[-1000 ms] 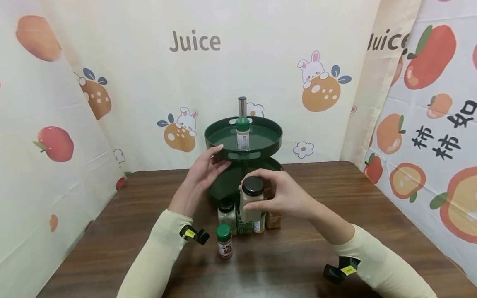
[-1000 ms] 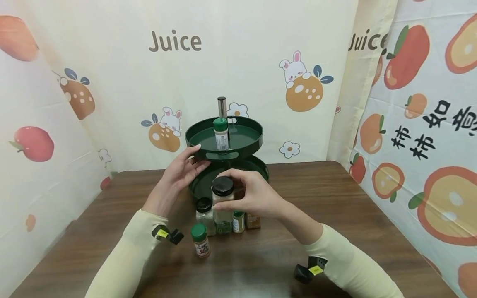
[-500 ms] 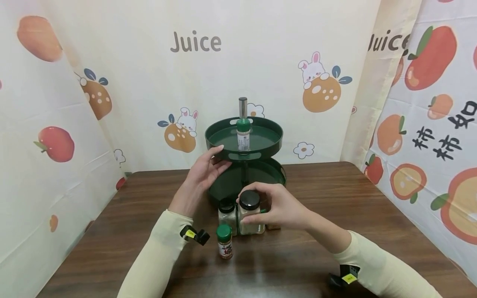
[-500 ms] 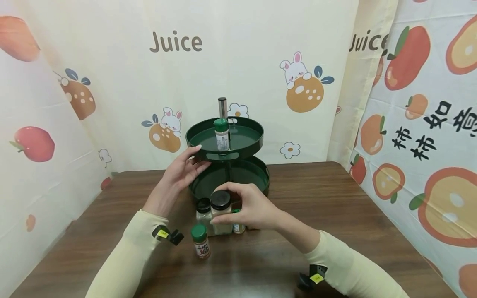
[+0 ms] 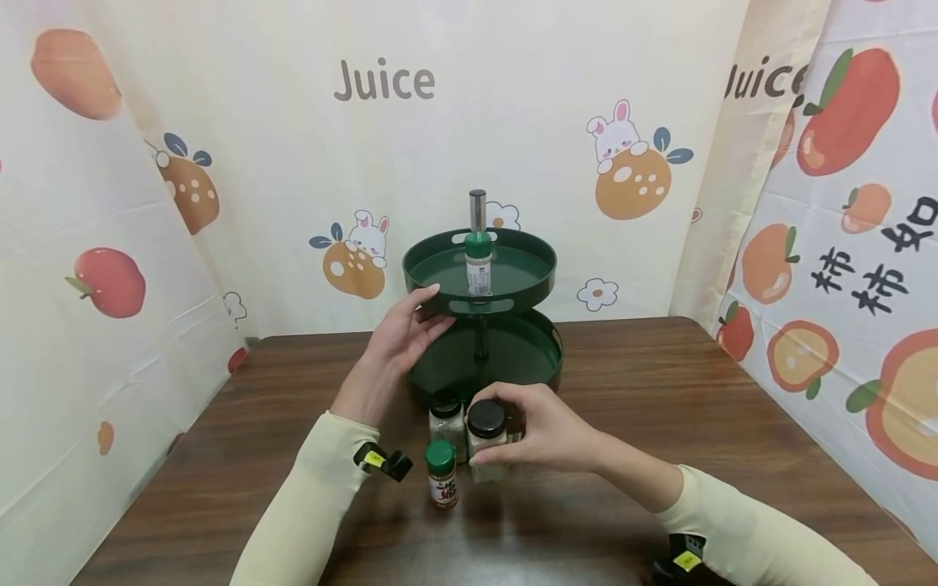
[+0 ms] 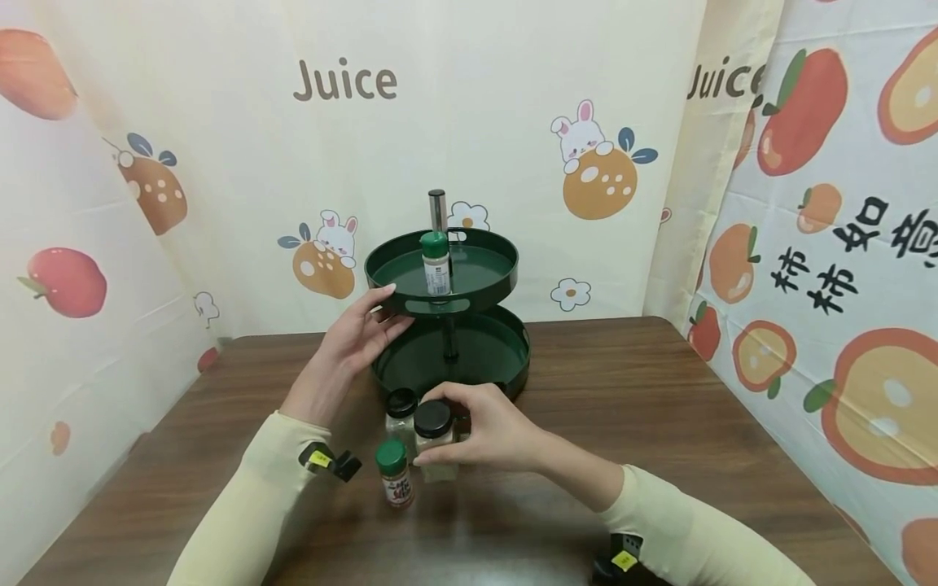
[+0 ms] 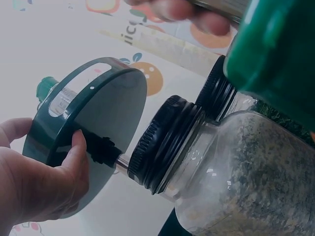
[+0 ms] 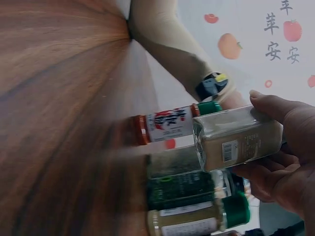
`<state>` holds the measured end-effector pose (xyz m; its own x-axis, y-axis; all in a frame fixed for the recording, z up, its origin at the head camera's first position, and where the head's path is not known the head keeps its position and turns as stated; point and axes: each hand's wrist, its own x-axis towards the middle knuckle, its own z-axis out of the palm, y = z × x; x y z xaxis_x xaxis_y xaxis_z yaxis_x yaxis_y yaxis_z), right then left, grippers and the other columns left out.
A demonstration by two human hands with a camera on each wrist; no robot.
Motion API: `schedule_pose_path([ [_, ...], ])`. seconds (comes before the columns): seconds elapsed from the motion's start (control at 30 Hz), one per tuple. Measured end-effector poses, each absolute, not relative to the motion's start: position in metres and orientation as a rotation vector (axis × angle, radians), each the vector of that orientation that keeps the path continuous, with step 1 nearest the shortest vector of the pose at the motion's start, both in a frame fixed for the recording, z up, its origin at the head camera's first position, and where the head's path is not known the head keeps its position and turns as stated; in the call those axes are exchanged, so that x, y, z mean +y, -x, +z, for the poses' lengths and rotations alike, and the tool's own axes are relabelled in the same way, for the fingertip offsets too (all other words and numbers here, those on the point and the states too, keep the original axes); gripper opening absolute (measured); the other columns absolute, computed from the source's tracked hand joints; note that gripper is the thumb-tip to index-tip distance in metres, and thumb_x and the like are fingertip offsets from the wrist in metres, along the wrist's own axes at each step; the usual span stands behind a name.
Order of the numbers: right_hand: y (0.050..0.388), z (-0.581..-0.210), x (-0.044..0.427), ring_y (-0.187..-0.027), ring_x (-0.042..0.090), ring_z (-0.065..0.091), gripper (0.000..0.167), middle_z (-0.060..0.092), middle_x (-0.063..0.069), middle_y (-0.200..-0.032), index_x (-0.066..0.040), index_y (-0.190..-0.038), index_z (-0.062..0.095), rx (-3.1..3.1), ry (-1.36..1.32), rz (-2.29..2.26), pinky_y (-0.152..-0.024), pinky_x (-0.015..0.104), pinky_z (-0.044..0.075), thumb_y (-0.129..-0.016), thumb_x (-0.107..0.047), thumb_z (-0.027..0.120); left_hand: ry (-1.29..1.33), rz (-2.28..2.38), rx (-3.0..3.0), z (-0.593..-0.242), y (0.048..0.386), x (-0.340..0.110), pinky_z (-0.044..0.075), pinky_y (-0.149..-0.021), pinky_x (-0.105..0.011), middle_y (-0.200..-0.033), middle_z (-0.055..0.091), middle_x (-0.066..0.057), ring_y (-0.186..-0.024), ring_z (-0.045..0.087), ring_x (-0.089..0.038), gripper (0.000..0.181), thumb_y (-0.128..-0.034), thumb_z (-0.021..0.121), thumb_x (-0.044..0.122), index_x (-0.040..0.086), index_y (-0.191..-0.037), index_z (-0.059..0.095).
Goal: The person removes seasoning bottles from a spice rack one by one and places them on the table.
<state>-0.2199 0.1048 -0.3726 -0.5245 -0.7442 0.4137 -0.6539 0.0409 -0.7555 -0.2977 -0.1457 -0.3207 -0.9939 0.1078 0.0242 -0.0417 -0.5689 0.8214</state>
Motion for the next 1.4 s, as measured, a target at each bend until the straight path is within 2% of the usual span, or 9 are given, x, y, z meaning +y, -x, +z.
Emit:
schedule_pose_path([
  [0.3, 0.222, -0.391, 0.099, -0.092, 0.013, 0.07, 0.051, 0.07, 0.0, -0.11, -0.009, -0.13, 0.065, 2.154, 1.467, -1.48, -0.079, 0.036, 0.065, -0.087, -0.022, 0.09, -0.121, 2.706, 1.408, -0.32, 0.298, -0.145, 0.045, -0.115, -0.044, -0.142, 0.046, -0.016, -0.131, 0.053, -0.03, 0.064, -0.1082, 0.062, 0.02, 0.012, -0.163, 0.03],
  [0.53, 0.219, -0.398, 0.095, -0.089, 0.009, 0.071, 0.046, 0.071, -0.004, -0.104, -0.015, -0.125, 0.066, 2.205, 1.483, -1.418, -0.076, 0.032, 0.065, -0.087, -0.027, 0.091, -0.122, 2.71, 1.388, -0.321, 0.298, -0.146, 0.045, -0.116, -0.044, -0.144, 0.046, -0.016, -0.132, 0.052, -0.031, 0.067, -0.1082, 0.063, 0.019, 0.011, -0.165, 0.027],
  [0.73, 0.218, -0.401, 0.093, -0.089, 0.009, 0.073, 0.047, 0.073, -0.004, -0.106, -0.013, -0.124, 0.066, 2.193, 1.45, -1.411, -0.079, 0.032, 0.065, -0.087, -0.026, 0.091, -0.13, 2.703, 1.396, -0.321, 0.298, -0.147, 0.045, -0.115, -0.044, -0.144, 0.046, -0.016, -0.132, 0.052, -0.031, 0.069, -0.1083, 0.062, 0.02, 0.012, -0.166, 0.025],
  [0.9, 0.219, -0.407, 0.091, -0.09, 0.009, 0.073, 0.044, 0.073, -0.005, -0.106, -0.017, -0.122, 0.066, 2.189, 1.465, -1.41, -0.081, 0.032, 0.064, -0.086, -0.025, 0.091, -0.128, 2.706, 1.4, -0.321, 0.298, -0.146, 0.045, -0.115, -0.044, -0.143, 0.046, -0.016, -0.131, 0.053, -0.031, 0.069, -0.1081, 0.063, 0.019, 0.011, -0.166, 0.025],
  [1.07, 0.221, -0.411, 0.09, -0.086, 0.005, 0.071, 0.044, 0.072, -0.008, -0.105, -0.021, -0.121, 0.065, 2.223, 1.496, -1.367, -0.077, 0.028, 0.063, -0.086, -0.028, 0.091, -0.116, 2.71, 1.397, -0.322, 0.298, -0.146, 0.046, -0.114, -0.044, -0.143, 0.046, -0.016, -0.131, 0.053, -0.031, 0.069, -0.1078, 0.063, 0.019, 0.011, -0.165, 0.026],
  [1.27, 0.222, -0.414, 0.089, -0.083, 0.003, 0.067, 0.045, 0.072, -0.009, -0.104, -0.021, -0.121, 0.064, 2.227, 1.532, -1.346, -0.072, 0.027, 0.061, -0.086, -0.027, 0.092, -0.115, 2.706, 1.401, -0.321, 0.298, -0.146, 0.046, -0.114, -0.043, -0.142, 0.046, -0.016, -0.13, 0.053, -0.03, 0.07, -0.108, 0.063, 0.02, 0.011, -0.166, 0.024],
  [1.4, 0.223, -0.416, 0.088, -0.084, 0.003, 0.067, 0.045, 0.071, -0.009, -0.104, -0.021, -0.121, 0.064, 2.229, 1.553, -1.334, -0.072, 0.026, 0.061, -0.086, -0.028, 0.092, -0.114, 2.705, 1.402, -0.321, 0.298, -0.146, 0.046, -0.115, -0.043, -0.141, 0.047, -0.016, -0.129, 0.054, -0.03, 0.064, -0.1081, 0.063, 0.02, 0.011, -0.162, 0.03],
])
